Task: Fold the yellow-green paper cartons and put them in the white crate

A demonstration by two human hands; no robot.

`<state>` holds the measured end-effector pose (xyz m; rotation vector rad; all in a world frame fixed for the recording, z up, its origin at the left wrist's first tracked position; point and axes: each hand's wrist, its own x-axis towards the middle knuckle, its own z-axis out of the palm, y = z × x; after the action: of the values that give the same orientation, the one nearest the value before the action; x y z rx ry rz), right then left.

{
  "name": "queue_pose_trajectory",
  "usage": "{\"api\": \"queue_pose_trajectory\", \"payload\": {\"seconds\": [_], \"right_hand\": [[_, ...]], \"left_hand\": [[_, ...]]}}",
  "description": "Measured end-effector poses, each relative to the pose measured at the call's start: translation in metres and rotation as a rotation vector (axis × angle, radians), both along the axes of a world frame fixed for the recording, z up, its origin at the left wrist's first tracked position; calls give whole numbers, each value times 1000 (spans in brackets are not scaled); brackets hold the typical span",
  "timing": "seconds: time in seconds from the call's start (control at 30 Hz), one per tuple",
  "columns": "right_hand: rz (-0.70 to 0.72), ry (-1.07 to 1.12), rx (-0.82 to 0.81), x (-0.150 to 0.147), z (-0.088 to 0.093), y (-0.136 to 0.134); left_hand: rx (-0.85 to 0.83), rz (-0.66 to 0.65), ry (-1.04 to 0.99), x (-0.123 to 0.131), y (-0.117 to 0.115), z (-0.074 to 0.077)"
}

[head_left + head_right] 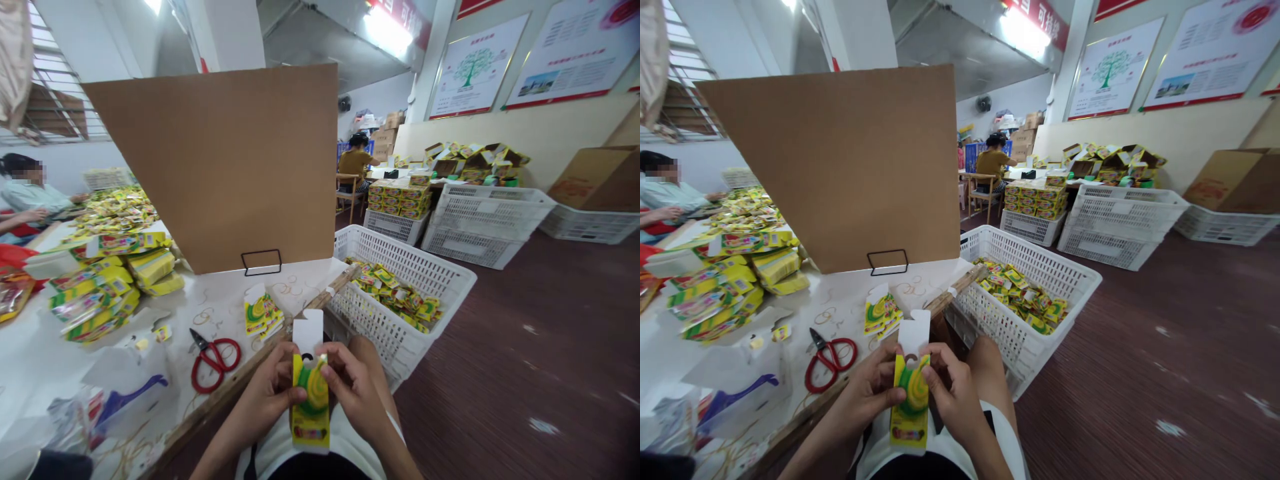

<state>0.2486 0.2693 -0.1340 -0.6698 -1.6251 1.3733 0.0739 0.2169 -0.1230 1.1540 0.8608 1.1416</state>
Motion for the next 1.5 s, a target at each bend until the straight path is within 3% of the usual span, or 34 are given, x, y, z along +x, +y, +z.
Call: {"api": "queue_pose_trajectory", "payload": {"seconds": [0.2,0.37,0.47,0.6,0.67,0.83,1.03,1.2,1.37,1.5], "right_hand": [[-119,-6,68,0,-1,2],[-231,69,28,-2,-7,3],[-197,42,127,4,0,6],[-91,-107,-2,6,3,7],[-77,-180,-52,1,-2,5],[-205,-211,-26,-8,-14,2],[-214,-110,-89,-11,-17,0],[-204,-101,-97,-11,-13,0],[-185,-204,84,5,1,11],[-117,-116,-83,7,-1,13]], "left_hand": [[-14,4,10,8,-2,2],[54,-16,169,3,-1,10],[68,92,288,0,1,4],[74,163,358,2,2,-4],[82,164,367,5,2,-5],[77,146,369,9,2,-6],[39,130,292,13,2,-6],[27,146,281,14,2,-7],[-26,159,220,8,7,-4],[-17,145,222,10,7,-7]]}}
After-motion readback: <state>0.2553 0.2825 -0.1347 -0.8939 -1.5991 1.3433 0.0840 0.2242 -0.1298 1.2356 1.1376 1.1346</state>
